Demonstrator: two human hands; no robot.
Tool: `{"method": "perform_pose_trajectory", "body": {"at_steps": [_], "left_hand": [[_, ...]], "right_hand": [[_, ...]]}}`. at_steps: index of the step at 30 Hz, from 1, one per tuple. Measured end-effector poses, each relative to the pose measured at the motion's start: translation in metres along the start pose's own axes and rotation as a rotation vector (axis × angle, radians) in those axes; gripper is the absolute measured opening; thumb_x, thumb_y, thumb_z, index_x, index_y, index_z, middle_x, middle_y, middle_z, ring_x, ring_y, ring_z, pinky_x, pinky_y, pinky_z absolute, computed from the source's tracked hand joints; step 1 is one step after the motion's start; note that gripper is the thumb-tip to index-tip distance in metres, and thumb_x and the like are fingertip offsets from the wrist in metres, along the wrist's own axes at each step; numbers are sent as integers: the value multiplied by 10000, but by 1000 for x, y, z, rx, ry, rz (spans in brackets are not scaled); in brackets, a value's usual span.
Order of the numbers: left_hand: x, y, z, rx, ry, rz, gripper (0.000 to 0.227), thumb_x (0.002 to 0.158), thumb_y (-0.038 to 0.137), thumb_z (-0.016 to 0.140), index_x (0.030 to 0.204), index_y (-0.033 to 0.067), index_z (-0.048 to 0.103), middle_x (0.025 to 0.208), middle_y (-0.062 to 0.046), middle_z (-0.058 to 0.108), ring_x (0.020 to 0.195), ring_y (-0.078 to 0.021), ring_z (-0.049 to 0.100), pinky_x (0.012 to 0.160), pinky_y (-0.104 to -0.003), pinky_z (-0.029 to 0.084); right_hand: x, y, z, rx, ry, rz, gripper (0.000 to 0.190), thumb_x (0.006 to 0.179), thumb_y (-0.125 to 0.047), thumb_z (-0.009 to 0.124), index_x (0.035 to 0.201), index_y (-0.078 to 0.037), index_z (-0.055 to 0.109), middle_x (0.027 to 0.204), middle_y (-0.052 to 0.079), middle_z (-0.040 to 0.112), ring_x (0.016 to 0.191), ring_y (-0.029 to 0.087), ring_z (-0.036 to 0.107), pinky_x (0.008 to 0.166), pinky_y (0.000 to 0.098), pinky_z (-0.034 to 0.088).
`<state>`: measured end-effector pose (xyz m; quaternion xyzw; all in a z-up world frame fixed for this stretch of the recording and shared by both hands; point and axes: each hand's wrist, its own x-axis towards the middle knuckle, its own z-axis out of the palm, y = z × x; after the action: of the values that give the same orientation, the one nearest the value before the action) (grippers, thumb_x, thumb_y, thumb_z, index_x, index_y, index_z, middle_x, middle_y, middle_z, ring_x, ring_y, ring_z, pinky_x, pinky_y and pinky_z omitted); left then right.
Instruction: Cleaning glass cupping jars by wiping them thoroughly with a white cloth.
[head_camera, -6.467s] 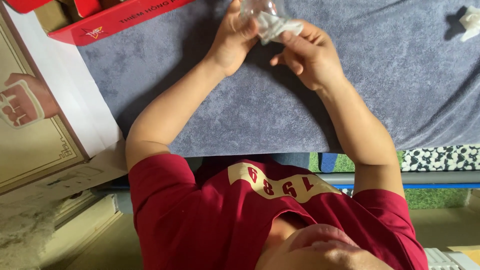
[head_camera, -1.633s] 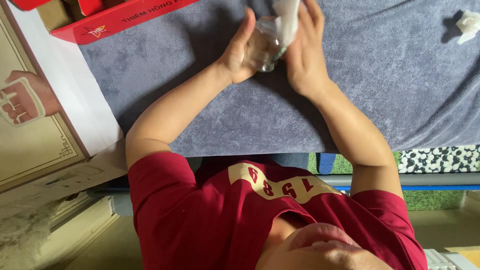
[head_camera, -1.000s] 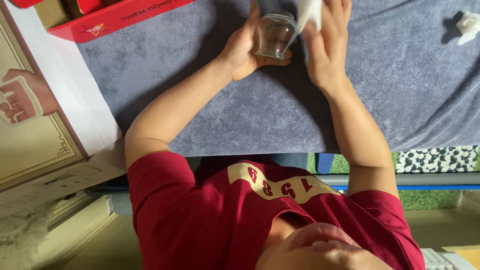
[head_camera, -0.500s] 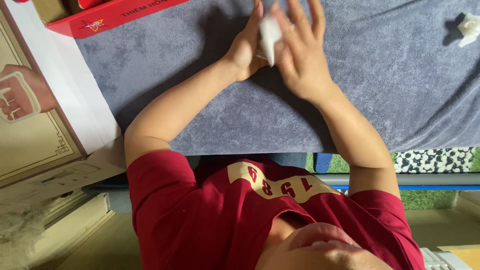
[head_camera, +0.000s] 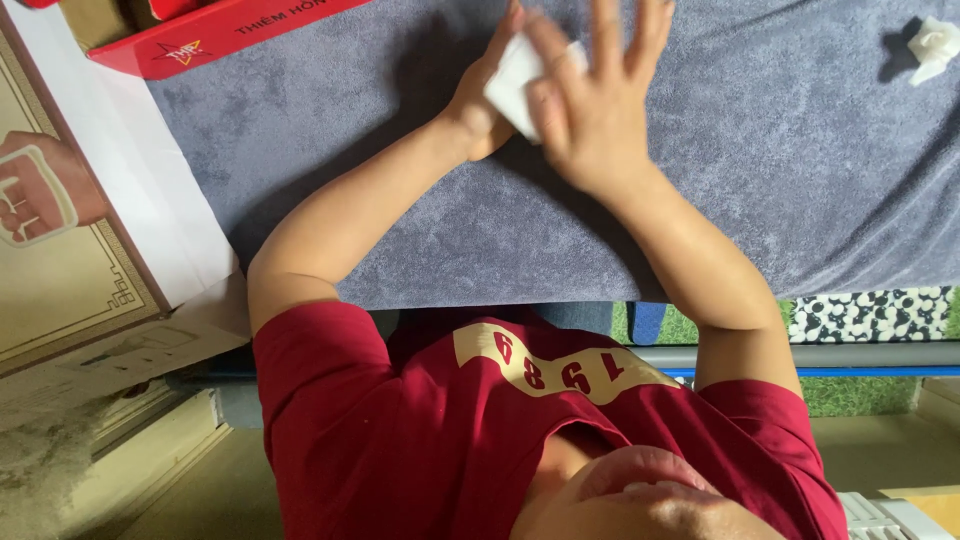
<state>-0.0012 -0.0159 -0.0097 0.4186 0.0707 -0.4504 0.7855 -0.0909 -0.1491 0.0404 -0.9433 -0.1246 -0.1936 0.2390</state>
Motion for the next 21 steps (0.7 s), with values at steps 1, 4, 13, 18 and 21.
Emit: {"method": "perform_pose_trajectory", "body": {"at_steps": [1, 4, 13, 18, 21], "left_hand": [[-1, 0, 0, 6, -40, 18, 565, 812, 638, 533, 941, 109, 683, 838, -97, 720, 775, -265, 710, 678, -430, 590], [-4, 0, 1, 25, -162, 69, 601, 845, 625, 498, 911, 61, 694, 789, -141, 710, 682, -298, 693, 602, -436, 580], [-9, 4, -17, 39, -537, 88, 745, 887, 735, 435, 1250, 113, 625, 1029, -233, 674, 767, -365, 699, 691, -448, 579], [-7, 2, -21, 51, -524, 139, 752, 845, 746, 578, 1220, 98, 649, 1111, -151, 702, 951, -267, 688, 834, -402, 563], [-3, -1, -22, -28, -470, 163, 642, 871, 677, 620, 1149, 100, 654, 1038, -98, 709, 922, -239, 675, 798, -393, 544]], "right_hand": [[-3, -2, 5, -80, -23, -56, 477, 1139, -352, 422, 1557, -222, 613, 1603, 258, 291, 1451, 539, 52, 1165, 805, 41], [12, -8, 0, -1, -1, -37, 391, 1111, -279, 442, 1400, -106, 639, 1391, 305, 454, 1328, 582, 282, 1125, 750, 121], [9, 42, 11, 462, -71, 176, 571, 1201, -334, 250, 780, -93, 550, 547, -8, 566, 703, 124, 625, 1178, 428, 236], [-4, 57, 31, 452, 214, 133, 72, 1031, 32, 540, 1009, 1, 601, 838, 128, 617, 698, 261, 634, 592, 355, 443], [-1, 31, 15, 367, 264, -59, 177, 993, 71, 497, 1136, 47, 600, 1014, 211, 646, 884, 377, 614, 781, 442, 439]]}}
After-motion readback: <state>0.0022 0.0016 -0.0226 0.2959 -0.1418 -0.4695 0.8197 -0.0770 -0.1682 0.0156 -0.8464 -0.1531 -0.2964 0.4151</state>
